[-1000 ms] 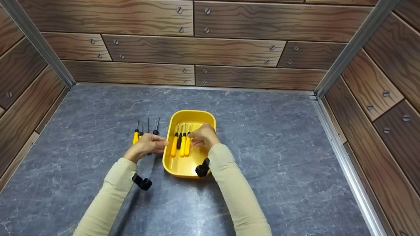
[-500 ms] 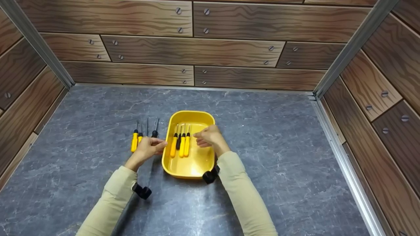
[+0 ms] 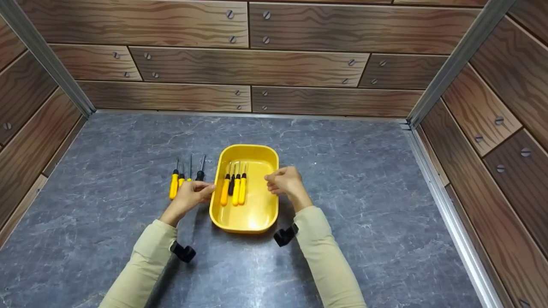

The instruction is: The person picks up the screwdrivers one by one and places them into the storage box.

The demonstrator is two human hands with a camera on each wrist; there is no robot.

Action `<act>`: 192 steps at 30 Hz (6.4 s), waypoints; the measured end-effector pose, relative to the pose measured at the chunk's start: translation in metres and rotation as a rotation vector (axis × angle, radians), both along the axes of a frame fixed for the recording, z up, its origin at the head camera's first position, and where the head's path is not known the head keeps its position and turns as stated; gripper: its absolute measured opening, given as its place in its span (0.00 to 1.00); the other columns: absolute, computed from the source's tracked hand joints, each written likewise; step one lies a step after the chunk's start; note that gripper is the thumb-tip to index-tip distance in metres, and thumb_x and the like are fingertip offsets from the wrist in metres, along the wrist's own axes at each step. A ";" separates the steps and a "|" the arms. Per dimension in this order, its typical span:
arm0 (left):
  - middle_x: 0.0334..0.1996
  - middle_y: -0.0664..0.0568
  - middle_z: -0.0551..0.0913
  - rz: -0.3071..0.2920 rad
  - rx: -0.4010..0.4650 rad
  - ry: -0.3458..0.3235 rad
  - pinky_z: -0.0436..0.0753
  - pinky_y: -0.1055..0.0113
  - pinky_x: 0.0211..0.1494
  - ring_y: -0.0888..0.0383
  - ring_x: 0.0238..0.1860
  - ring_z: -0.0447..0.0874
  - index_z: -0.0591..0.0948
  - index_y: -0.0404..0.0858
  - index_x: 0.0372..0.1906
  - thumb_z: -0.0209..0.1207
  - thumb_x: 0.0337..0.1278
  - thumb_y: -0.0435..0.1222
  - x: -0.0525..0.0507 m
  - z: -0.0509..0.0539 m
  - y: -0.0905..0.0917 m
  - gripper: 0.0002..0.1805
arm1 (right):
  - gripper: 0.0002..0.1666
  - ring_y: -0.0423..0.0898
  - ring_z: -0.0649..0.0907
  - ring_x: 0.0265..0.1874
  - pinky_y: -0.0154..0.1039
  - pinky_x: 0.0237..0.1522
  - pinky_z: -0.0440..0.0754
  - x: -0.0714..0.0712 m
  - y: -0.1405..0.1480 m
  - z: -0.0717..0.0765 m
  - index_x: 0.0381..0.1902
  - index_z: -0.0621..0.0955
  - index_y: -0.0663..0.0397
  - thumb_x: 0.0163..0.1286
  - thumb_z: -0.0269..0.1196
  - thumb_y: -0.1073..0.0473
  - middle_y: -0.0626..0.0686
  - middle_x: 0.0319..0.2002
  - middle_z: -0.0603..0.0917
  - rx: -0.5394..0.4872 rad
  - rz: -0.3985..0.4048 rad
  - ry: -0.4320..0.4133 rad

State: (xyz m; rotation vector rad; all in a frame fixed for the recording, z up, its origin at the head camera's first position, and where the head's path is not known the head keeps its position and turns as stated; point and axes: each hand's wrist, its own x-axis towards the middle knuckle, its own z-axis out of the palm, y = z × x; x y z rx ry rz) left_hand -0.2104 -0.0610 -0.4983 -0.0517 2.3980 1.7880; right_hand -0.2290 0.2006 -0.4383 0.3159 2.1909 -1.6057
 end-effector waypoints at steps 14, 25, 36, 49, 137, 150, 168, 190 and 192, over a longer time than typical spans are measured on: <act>0.38 0.30 0.87 0.004 0.022 -0.012 0.92 0.59 0.43 0.44 0.36 0.90 0.83 0.24 0.45 0.58 0.63 0.30 0.006 0.001 -0.008 0.12 | 0.15 0.35 0.82 0.16 0.27 0.25 0.88 0.008 0.017 -0.011 0.44 0.78 0.75 0.64 0.62 0.66 0.44 0.16 0.82 -0.038 -0.067 0.031; 0.34 0.32 0.88 0.032 0.093 0.081 0.92 0.65 0.38 0.51 0.30 0.90 0.83 0.22 0.44 0.59 0.62 0.29 0.003 -0.009 -0.026 0.12 | 0.16 0.34 0.80 0.16 0.26 0.25 0.86 0.011 0.021 -0.027 0.44 0.77 0.74 0.62 0.63 0.66 0.42 0.16 0.81 -0.013 -0.095 0.028; 0.34 0.31 0.87 0.136 -0.017 0.073 0.91 0.67 0.32 0.51 0.28 0.89 0.83 0.22 0.43 0.58 0.61 0.26 0.006 0.002 -0.035 0.10 | 0.24 0.36 0.85 0.24 0.31 0.32 0.90 0.012 0.018 -0.035 0.54 0.75 0.79 0.65 0.62 0.66 0.47 0.24 0.86 -0.033 -0.108 0.015; 0.35 0.35 0.88 0.229 -0.220 0.160 0.80 0.80 0.30 0.52 0.32 0.88 0.86 0.28 0.40 0.61 0.57 0.30 0.004 0.004 -0.059 0.09 | 0.26 0.38 0.86 0.26 0.35 0.37 0.91 0.014 0.021 -0.039 0.57 0.75 0.75 0.65 0.64 0.63 0.50 0.29 0.89 -0.040 -0.138 -0.020; 0.45 0.39 0.87 0.295 -0.522 -0.201 0.83 0.55 0.56 0.43 0.49 0.83 0.86 0.33 0.40 0.68 0.50 0.40 -0.023 -0.004 -0.086 0.15 | 0.08 0.41 0.88 0.26 0.33 0.34 0.91 0.008 0.038 -0.047 0.24 0.86 0.51 0.63 0.67 0.64 0.47 0.23 0.89 -0.376 -0.130 -0.232; 0.48 0.40 0.87 0.262 -0.535 -0.222 0.84 0.56 0.57 0.44 0.51 0.83 0.86 0.33 0.43 0.67 0.52 0.41 -0.022 -0.002 -0.089 0.17 | 0.05 0.41 0.88 0.25 0.33 0.33 0.91 0.007 0.038 -0.047 0.26 0.85 0.55 0.62 0.68 0.61 0.47 0.22 0.88 -0.347 -0.150 -0.227; 0.34 0.46 0.90 0.261 -0.465 -0.230 0.80 0.72 0.35 0.56 0.33 0.83 0.87 0.35 0.41 0.68 0.50 0.43 -0.020 0.010 -0.095 0.17 | 0.06 0.41 0.88 0.26 0.34 0.34 0.91 0.007 0.039 -0.048 0.24 0.85 0.51 0.58 0.71 0.61 0.48 0.23 0.89 -0.366 -0.149 -0.232; 0.26 0.49 0.88 0.229 -0.229 -0.244 0.92 0.64 0.42 0.67 0.19 0.81 0.85 0.26 0.44 0.68 0.51 0.34 -0.024 0.022 -0.089 0.16 | 0.04 0.41 0.88 0.25 0.33 0.34 0.91 0.008 0.038 -0.048 0.27 0.87 0.55 0.60 0.69 0.62 0.47 0.23 0.89 -0.379 -0.156 -0.229; 0.26 0.49 0.88 0.232 -0.213 -0.247 0.91 0.63 0.42 0.68 0.18 0.80 0.85 0.27 0.44 0.68 0.51 0.34 -0.024 0.023 -0.089 0.17 | 0.04 0.41 0.88 0.25 0.33 0.34 0.91 0.008 0.038 -0.048 0.27 0.86 0.55 0.58 0.71 0.61 0.47 0.23 0.89 -0.375 -0.153 -0.230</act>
